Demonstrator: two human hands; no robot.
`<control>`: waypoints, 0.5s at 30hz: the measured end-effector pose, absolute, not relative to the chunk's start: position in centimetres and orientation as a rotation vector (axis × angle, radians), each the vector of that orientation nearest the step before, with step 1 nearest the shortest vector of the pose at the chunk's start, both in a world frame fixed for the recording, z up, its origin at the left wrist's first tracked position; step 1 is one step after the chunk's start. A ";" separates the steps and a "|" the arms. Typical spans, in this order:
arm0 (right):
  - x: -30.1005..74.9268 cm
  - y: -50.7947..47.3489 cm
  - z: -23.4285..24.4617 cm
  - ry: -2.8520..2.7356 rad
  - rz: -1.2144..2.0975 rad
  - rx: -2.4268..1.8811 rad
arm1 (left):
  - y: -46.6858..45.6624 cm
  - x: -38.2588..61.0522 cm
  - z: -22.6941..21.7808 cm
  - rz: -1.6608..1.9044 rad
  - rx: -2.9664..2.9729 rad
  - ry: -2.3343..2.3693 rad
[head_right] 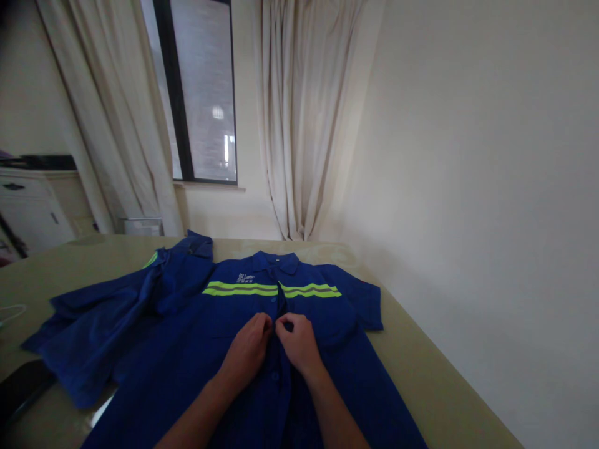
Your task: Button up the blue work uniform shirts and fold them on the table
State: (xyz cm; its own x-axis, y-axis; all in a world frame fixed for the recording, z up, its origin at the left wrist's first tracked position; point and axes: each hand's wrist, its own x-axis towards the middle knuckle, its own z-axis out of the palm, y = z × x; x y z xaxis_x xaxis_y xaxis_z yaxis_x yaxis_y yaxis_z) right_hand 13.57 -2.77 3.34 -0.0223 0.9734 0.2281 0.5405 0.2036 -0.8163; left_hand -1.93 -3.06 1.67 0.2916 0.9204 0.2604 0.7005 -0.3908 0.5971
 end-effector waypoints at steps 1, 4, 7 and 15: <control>13.8 -2.6 3.3 -1.672 0.733 -1.417 | -3.0 -1.9 1.6 0.839 2.192 1.445; 14.3 -2.3 3.1 -1.653 0.820 -1.376 | -2.8 -2.0 1.4 0.905 2.154 1.380; 14.6 -2.2 3.0 -1.657 0.822 -1.349 | -2.7 -2.1 1.3 0.965 2.072 1.342; 14.6 -2.3 2.9 -1.695 0.821 -1.394 | -2.7 -2.3 1.5 1.043 1.967 1.320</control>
State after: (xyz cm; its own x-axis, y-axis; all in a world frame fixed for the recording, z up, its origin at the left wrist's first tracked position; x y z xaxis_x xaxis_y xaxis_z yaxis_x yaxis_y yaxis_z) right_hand 14.61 -2.35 2.94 -0.0969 0.9816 0.1643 0.4795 0.1907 -0.8566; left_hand -2.28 -2.73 1.46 0.2184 0.9290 0.2989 0.5055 -0.3697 0.7796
